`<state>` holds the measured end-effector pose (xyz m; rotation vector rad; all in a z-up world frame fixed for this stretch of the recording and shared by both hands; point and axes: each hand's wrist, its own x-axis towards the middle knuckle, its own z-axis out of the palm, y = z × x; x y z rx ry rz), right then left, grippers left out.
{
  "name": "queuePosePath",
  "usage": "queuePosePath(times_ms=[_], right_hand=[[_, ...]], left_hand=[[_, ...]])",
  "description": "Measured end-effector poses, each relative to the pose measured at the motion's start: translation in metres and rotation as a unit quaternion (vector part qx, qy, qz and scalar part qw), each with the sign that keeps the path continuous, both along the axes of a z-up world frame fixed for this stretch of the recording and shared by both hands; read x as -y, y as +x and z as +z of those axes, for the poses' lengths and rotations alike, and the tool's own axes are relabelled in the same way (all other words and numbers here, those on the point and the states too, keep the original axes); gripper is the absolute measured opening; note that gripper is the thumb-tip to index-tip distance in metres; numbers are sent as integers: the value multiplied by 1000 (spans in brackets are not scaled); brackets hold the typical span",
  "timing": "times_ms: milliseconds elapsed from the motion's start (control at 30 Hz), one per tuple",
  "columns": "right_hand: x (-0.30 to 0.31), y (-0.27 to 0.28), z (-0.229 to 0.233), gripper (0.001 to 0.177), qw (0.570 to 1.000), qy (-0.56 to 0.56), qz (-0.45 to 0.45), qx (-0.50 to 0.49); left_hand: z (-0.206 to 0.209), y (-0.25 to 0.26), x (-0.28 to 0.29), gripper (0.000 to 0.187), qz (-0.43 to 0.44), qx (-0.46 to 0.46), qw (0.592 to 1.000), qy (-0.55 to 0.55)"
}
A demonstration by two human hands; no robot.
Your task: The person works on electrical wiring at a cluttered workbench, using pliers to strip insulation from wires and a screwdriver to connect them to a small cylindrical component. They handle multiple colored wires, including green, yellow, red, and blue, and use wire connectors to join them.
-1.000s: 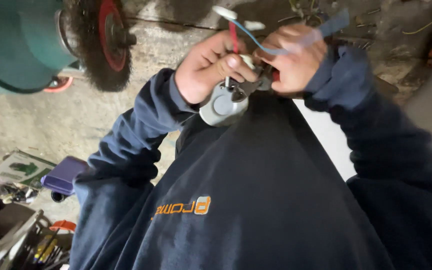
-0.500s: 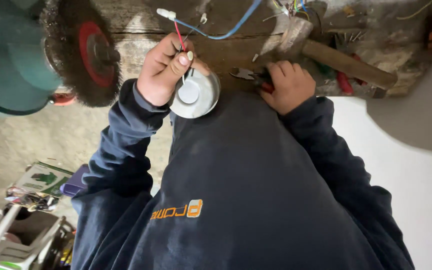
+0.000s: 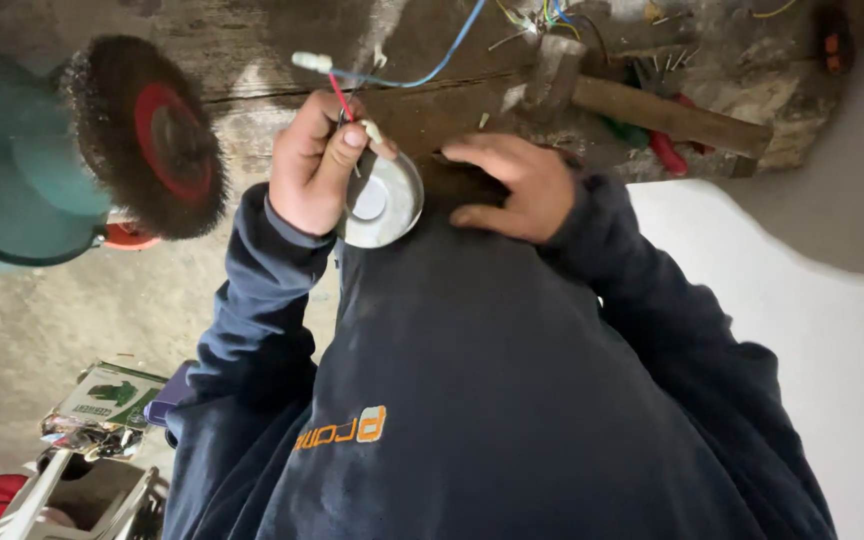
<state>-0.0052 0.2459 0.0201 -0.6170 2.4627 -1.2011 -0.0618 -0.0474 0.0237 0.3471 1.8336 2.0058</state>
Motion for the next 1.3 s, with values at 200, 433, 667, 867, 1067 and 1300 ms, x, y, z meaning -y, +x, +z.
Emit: queuePosePath(times_ms=[200,433,667,867,1067,1300], right_hand=[[49,-32,-16,124,993,-93,63,43],[70,-56,-23,109,993,-98,-24,62],[70,-64,-24,101,995,-80,-17,-55],[83,-83,-50,68,994,-84,-62,-41],[86,-96,-56,71,998,-42,-48,-22],[52,-81,-19,45,994,-86,-61,32]], left_hand=[[7,-12,-10,15,35,-104,988,-106],[-5,-38,-25,15,134,-129,957,-224],[-8,-33,-30,13,196,-151,936,-251],[-17,-29,-44,14,232,-193,888,-346],[-41,-53,-37,11,240,-205,892,-323],[-14,-51,-34,15,222,-304,882,-285]])
